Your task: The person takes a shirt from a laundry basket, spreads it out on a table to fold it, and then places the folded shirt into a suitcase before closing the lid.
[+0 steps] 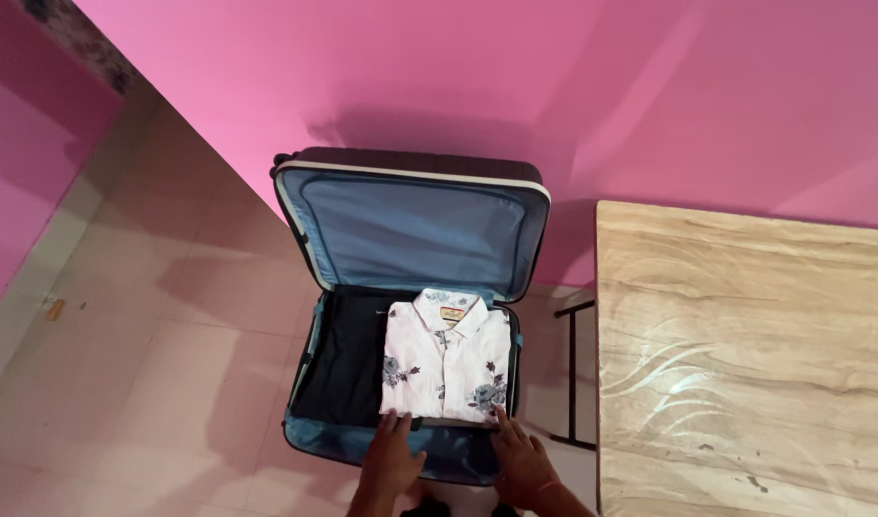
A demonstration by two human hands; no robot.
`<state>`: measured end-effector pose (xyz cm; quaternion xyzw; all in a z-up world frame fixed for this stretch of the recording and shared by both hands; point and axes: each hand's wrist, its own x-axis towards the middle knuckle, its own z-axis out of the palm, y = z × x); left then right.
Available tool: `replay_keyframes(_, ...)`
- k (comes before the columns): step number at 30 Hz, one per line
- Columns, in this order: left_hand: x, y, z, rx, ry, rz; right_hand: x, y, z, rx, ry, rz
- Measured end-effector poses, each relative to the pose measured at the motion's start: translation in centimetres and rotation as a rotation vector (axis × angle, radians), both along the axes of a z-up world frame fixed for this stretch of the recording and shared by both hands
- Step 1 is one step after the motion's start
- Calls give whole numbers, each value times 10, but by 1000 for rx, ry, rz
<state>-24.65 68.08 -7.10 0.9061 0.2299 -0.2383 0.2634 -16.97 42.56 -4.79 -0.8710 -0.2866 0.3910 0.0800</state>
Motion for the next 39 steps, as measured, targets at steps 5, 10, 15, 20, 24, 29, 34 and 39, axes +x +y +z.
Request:
replay_keyframes(5,-8,3,43,71,-189,-165,-3,13,-9,55,61,-54)
replay_keyframes(10,-6,30,16,-118,-35,-186,-14,33,-46,96,-73,-54)
replay_keyframes(15,6,89,-30,-295,-272,89,-13,65,-79,339,-562,-595)
replay_keyframes(20,7,197,-63,-169,-440,558,23,51,-89,285,-687,-1015)
replay_keyframes(24,6,287,-113,23,-295,744,51,18,-110,168,-266,-1399)
replay_keyframes(29,13,342,-167,143,-125,755,76,-3,-152,205,361,-1680)
replay_keyframes(34,42,340,-172,-646,663,1329,82,-13,-214,357,941,-1924)
replay_keyframes(39,91,330,-156,-628,668,1271,98,-26,-280,416,881,-2015)
